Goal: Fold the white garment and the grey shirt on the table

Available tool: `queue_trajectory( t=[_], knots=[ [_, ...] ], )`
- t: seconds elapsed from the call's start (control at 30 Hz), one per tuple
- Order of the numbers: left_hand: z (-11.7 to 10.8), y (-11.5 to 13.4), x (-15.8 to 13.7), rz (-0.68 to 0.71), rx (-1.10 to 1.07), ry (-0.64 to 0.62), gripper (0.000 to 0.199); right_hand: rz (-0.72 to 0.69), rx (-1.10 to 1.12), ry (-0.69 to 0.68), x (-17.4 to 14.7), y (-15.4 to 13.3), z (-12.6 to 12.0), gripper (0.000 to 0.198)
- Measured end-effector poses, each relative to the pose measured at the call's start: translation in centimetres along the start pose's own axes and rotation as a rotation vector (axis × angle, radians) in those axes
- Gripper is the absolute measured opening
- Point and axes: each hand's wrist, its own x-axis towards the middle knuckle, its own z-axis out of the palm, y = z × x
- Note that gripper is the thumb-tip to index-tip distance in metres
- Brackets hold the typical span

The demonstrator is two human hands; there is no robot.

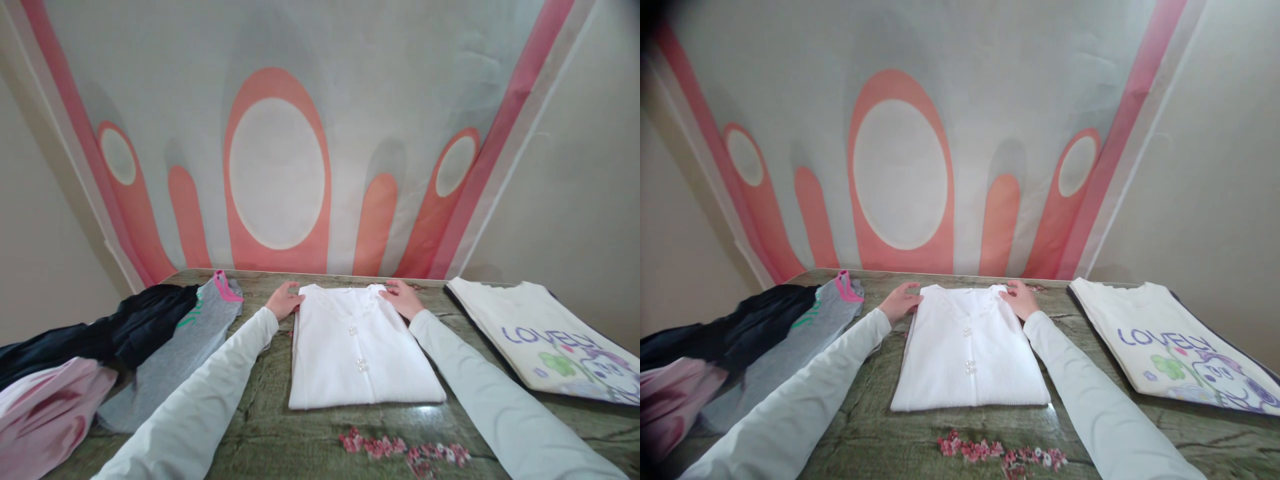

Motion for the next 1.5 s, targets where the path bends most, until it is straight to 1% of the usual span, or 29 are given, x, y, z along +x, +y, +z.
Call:
queue_trajectory(
  t=[0.13,0.27,0.33,0.43,0.53,0.67,0.8,0.9,1.07,1.13,1.23,1.3,1.4,1.5],
  knots=[
    [0.2,0.0,0.7,0.029,0.061,-0.004,0.04,-0.046,-0.006,-0.015,0.4,0.2,0.6,0.036],
    [0.2,-0.1,0.9,0.074,0.133,-0.002,0.028,-0.096,-0.031,-0.005,-0.1,0.3,0.6,0.033],
    [0.2,-0.1,0.9,0.092,0.161,0.016,0.022,-0.112,-0.046,0.0,-0.3,0.4,0.5,0.032],
    [-0.1,-0.2,0.9,0.106,0.183,0.051,0.019,-0.117,-0.061,-0.007,-0.3,0.5,0.4,0.031],
    [-0.4,-0.3,0.9,0.106,0.192,0.08,0.018,-0.107,-0.074,-0.03,-0.2,0.5,0.5,0.03],
    [-0.4,-0.4,0.8,0.055,0.175,0.059,0.016,-0.09,-0.09,-0.046,-0.1,0.6,0.5,0.03],
    [-0.3,0.3,0.0,-0.037,0.121,0.032,0.027,-0.065,-0.094,-0.01,-0.1,1.0,0.5,0.034],
    [-0.4,1.2,-1.7,-0.12,0.103,0.003,0.038,-0.046,-0.085,0.023,-0.4,1.4,0.4,0.036],
    [-0.9,2.1,-5.4,-0.286,0.072,-0.113,0.059,-0.031,-0.06,0.03,-1.9,1.4,0.0,0.034],
    [-1.1,2.2,-6.6,-0.322,0.04,-0.169,0.069,-0.035,-0.049,0.027,-2.8,1.3,-0.5,0.033],
    [-1.6,1.9,-7.6,-0.31,-0.004,-0.246,0.079,-0.041,-0.033,0.027,-4.4,1.1,-1.3,0.03],
    [-1.8,1.6,-7.9,-0.279,-0.005,-0.272,0.08,-0.042,-0.023,0.03,-5.6,1.0,-2.0,0.029],
    [-2.0,1.3,-8.1,-0.229,0.033,-0.266,0.076,-0.053,-0.021,0.007,-7.5,0.4,-3.0,0.029],
    [-1.8,1.1,-8.2,-0.177,0.081,-0.238,0.071,-0.063,-0.062,-0.049,-9.3,-0.7,-3.7,0.03]
  ],
)
